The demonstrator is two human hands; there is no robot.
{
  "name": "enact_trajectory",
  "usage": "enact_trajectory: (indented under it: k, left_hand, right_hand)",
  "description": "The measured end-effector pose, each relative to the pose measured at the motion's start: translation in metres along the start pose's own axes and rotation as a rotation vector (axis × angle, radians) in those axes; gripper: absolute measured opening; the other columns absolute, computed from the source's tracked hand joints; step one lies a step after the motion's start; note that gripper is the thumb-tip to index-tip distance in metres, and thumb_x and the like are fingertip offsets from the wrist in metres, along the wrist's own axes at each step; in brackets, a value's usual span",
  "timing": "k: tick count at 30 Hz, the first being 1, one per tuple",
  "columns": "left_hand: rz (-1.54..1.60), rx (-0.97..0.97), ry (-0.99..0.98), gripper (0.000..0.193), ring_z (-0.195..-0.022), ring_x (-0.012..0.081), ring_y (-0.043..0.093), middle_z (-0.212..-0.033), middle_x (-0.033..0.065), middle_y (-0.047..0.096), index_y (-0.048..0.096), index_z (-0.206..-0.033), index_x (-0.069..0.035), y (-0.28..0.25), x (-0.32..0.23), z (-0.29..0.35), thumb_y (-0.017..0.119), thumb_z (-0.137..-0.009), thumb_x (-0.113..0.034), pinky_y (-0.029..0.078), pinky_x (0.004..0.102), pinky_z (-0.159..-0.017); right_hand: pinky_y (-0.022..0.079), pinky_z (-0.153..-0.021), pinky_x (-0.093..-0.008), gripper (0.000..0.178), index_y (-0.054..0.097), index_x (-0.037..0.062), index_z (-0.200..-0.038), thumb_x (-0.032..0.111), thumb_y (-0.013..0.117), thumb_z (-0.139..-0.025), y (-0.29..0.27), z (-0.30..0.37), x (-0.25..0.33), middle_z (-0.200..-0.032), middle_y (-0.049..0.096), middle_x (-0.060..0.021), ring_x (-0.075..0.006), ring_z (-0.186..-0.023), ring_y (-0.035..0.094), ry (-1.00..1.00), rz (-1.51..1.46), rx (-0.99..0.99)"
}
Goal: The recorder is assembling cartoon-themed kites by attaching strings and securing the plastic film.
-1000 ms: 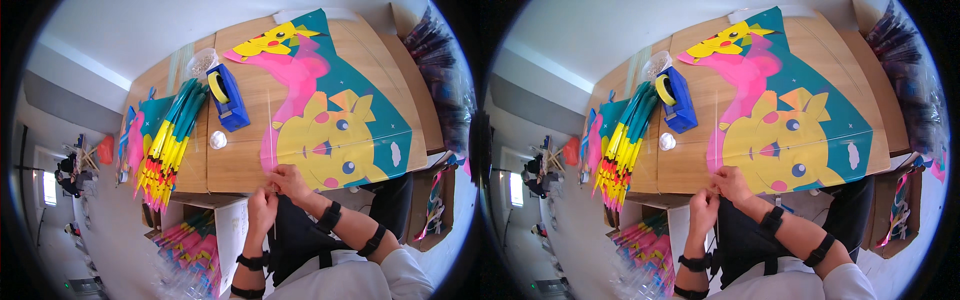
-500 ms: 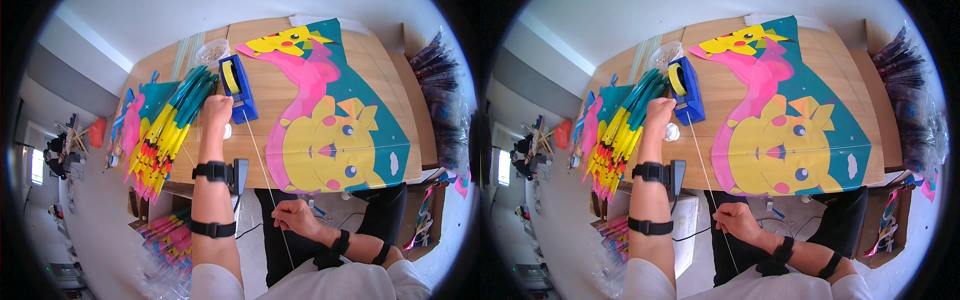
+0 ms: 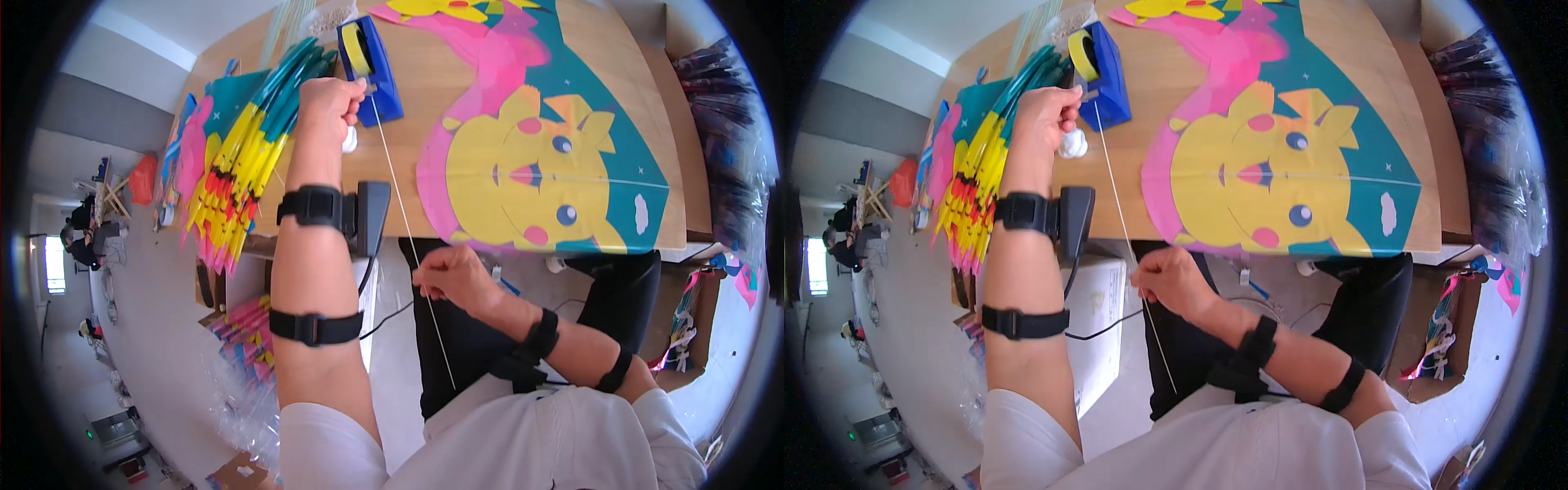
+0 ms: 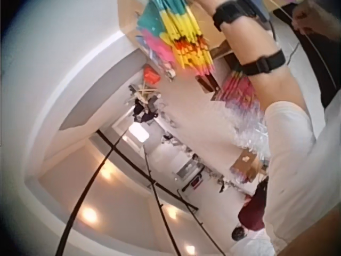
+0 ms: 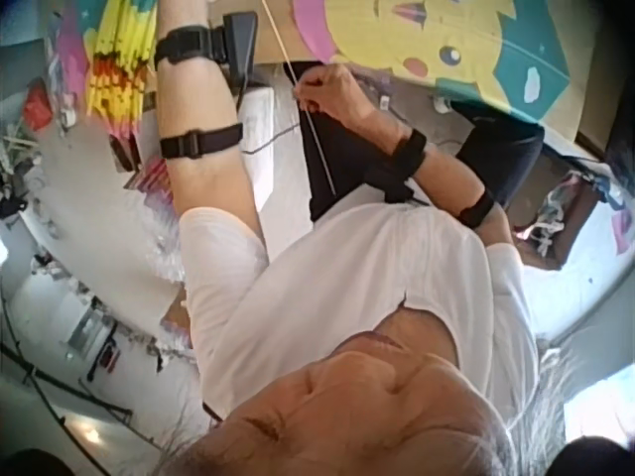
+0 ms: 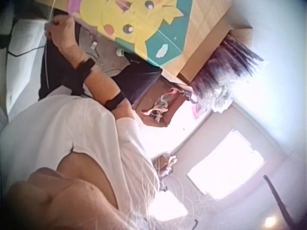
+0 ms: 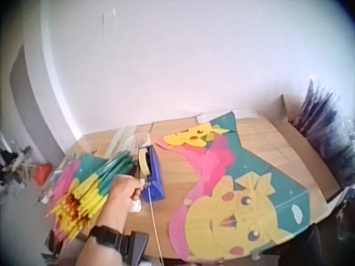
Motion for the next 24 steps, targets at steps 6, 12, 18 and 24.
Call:
enact_trajectory:
  k: [6,12,18,24]
  left_hand:
    - [0.01,0.191,-0.103,0.006,-0.053,0.005,0.046,-0.06,-0.0024,0.052,0.057,-0.071,-0.006,-0.012,0.089,0.218,0.06,-0.076,-0.006,0.036,0.0205,-0.05]
    - [0.136,0.008,-0.472,0.005,-0.056,0.0044,0.047,-0.063,-0.001,0.056,0.061,-0.074,0.0,-0.042,0.144,0.384,0.064,-0.078,-0.001,0.036,0.0195,-0.051]
    - [0.051,0.1,-0.52,0.006,-0.057,0.004,0.045,-0.064,-0.0029,0.054,0.061,-0.075,-0.001,-0.055,0.158,0.374,0.066,-0.077,-0.003,0.035,0.0195,-0.052]
    - [0.159,0.08,-0.558,0.003,-0.058,0.0049,0.047,-0.066,-0.0007,0.056,0.062,-0.076,0.0,-0.073,0.177,0.371,0.066,-0.076,0.001,0.037,0.0198,-0.053]
  right_hand:
    - [0.039,-0.046,-0.0198,0.014,0.064,0.0006,-0.071,0.008,0.064,-0.082,-0.017,-0.005,-0.012,-0.059,0.06,-0.0033,-0.0067,-0.052,0.052,0.058,-0.048,0.016]
    - [0.038,-0.045,-0.0201,0.015,0.064,-0.0015,-0.07,0.008,0.064,-0.082,0.005,-0.006,-0.007,-0.059,0.059,-0.0044,-0.0065,-0.051,0.051,0.02,-0.087,0.03]
    - [0.041,-0.044,-0.0238,0.02,0.06,-0.0028,-0.062,0.008,0.063,-0.079,-0.008,0.018,-0.002,-0.056,0.059,-0.0059,-0.0087,-0.049,0.053,-0.049,0.213,-0.058]
    - [0.046,-0.047,-0.0276,0.02,0.062,-0.0029,-0.061,0.009,0.062,-0.077,-0.033,-0.046,0.032,-0.053,0.06,-0.0076,-0.0118,-0.048,0.058,-0.137,0.369,-0.242]
Point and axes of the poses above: each hand's wrist, its own z-axis away from the middle knuckle, its own y-axis out of the palm, x = y × z, the point moved 5 cm from there along -z, towards the middle knuckle
